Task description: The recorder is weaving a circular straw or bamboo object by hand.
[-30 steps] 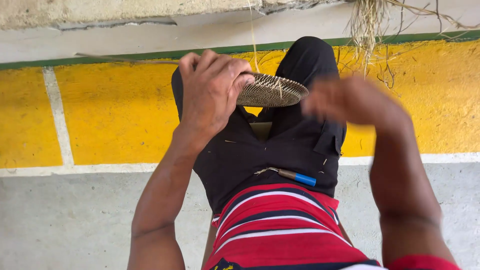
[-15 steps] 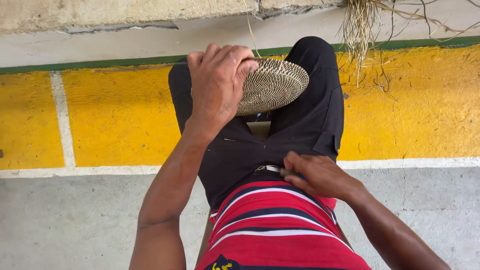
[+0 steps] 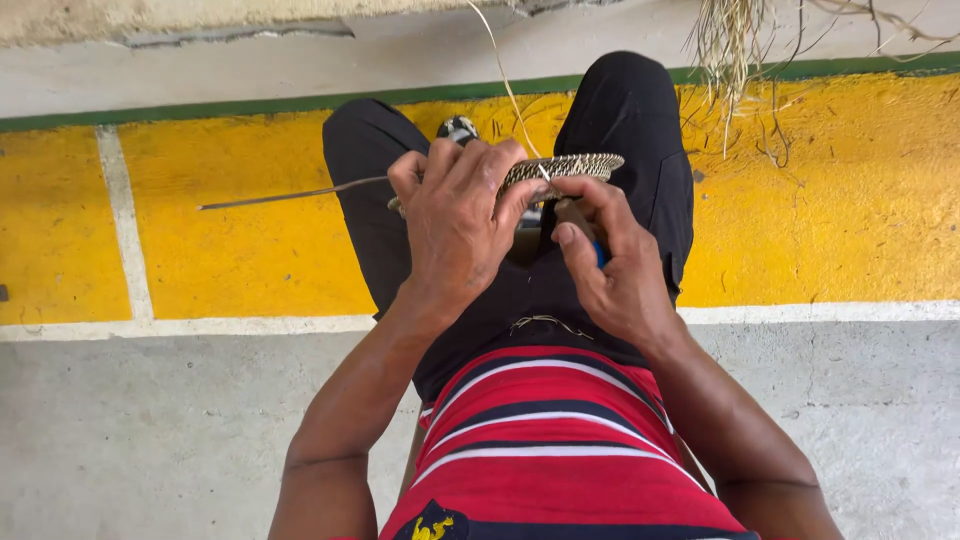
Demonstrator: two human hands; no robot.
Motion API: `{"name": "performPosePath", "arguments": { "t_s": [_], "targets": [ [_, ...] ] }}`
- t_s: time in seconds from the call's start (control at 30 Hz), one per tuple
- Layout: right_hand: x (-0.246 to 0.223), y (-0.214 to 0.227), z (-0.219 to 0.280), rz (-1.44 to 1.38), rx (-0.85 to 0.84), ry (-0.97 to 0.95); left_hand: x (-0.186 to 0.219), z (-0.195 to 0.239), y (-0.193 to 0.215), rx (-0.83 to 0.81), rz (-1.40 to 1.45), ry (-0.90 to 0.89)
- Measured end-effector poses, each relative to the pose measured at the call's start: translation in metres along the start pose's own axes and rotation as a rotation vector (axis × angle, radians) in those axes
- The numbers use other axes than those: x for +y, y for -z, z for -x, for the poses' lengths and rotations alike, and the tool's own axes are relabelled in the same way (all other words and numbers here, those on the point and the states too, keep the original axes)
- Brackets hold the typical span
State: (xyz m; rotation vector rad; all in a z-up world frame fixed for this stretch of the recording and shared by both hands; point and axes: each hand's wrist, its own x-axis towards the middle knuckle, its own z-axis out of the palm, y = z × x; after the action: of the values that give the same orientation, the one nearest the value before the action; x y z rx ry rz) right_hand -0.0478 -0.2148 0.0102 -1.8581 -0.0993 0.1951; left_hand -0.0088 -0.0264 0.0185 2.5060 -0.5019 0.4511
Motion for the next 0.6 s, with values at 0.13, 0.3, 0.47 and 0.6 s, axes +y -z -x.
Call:
{"name": "performPosePath", "arguments": {
  "t_s": [0.13,0.3,0.47,0.6],
  "targets": [
    [-0.004,0.002,0.001,0.15,0.078,0.159,0.003,-0.002,-0.004,0.025,0.041,-0.014],
    [-0.009,0.006,0.005,0.315,0.093,0.227,0.001,0.003,-0.009,-0.001,0.053,-0.041],
    [0.027,0.008,-0.003,-0.663,-0.082,-0.289,-0.004,0.002,-0.006,-0.005,0.051,-0.083],
    [-0.003,0.013,-0.001,-0.165,-0.096,-0.118,-0.002,0.0,-0.002,0.052,-0.023,-0.092]
  ]
}}
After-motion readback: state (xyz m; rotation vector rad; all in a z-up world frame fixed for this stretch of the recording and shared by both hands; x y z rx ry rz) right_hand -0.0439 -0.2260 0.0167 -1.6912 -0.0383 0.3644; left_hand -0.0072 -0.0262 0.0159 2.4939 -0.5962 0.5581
